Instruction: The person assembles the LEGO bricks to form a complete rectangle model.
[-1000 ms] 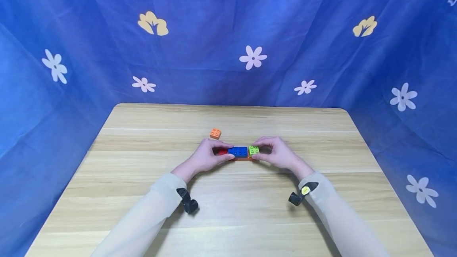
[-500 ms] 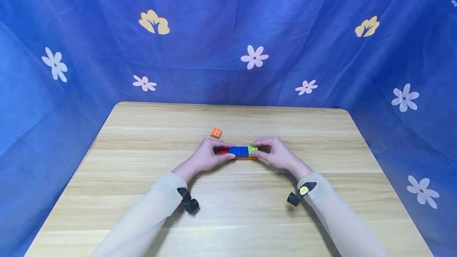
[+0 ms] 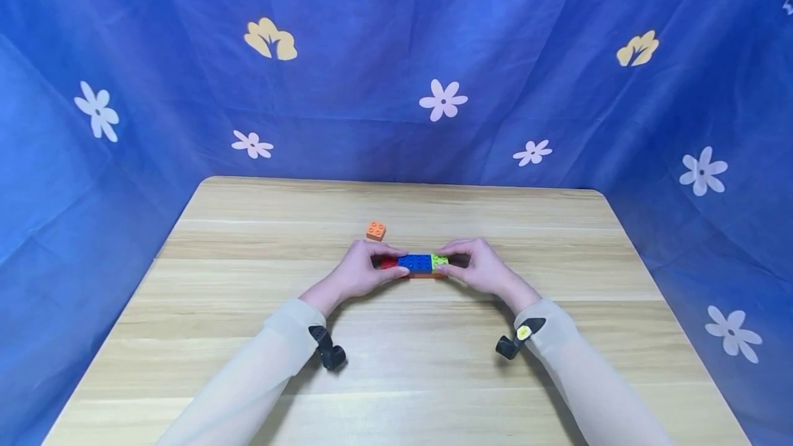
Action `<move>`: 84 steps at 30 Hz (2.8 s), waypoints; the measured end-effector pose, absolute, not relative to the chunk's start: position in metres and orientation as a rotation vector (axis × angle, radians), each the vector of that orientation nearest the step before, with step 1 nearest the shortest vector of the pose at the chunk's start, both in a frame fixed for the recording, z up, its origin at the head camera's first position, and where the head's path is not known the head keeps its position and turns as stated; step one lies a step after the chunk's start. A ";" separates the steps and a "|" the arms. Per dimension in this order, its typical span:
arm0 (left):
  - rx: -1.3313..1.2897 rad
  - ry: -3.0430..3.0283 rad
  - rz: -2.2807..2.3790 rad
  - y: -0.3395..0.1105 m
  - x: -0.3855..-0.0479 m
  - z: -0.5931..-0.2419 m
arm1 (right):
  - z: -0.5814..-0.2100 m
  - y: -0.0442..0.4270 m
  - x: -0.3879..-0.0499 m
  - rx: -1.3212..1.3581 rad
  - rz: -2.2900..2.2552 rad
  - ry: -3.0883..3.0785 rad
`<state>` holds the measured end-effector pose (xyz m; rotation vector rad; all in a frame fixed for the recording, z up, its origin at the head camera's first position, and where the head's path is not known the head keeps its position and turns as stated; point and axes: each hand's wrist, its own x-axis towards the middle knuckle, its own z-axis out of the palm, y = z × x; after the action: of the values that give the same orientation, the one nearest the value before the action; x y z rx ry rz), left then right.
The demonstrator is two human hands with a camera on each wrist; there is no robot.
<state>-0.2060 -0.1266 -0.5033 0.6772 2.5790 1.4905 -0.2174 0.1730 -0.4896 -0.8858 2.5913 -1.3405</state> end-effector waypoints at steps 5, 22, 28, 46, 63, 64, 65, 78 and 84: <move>0.700 2.589 1.491 -0.125 -0.206 -0.502 | -0.489 0.174 -0.218 -0.914 -1.333 2.599; 0.704 2.537 1.481 -0.125 -0.210 -0.498 | -0.494 0.177 -0.222 -0.924 -1.389 2.558; 0.683 2.504 1.497 -0.132 -0.212 -0.497 | -0.495 0.176 -0.222 -0.901 -1.397 2.532; 0.599 2.516 1.713 -0.149 -0.227 -0.484 | -0.499 0.174 -0.216 -0.834 -1.408 2.535; 0.617 2.744 1.429 -0.165 -0.251 -0.495 | -0.503 0.175 -0.215 -0.805 -1.452 2.489; 0.623 2.752 1.406 -0.165 -0.252 -0.495 | -0.503 0.174 -0.215 -0.810 -1.454 2.493; 0.629 2.757 1.386 -0.164 -0.253 -0.495 | -0.503 0.174 -0.216 -0.813 -1.453 2.499; 0.647 2.780 1.254 -0.168 -0.264 -0.498 | -0.499 0.173 -0.216 -0.775 -1.471 2.496; 0.614 2.787 1.260 -0.171 -0.262 -0.495 | -0.498 0.171 -0.215 -0.775 -1.477 2.489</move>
<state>-0.2618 -0.1712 -0.4950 0.6138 2.7872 1.2598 -0.2153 0.1713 -0.4981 -0.7751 2.4889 -1.4772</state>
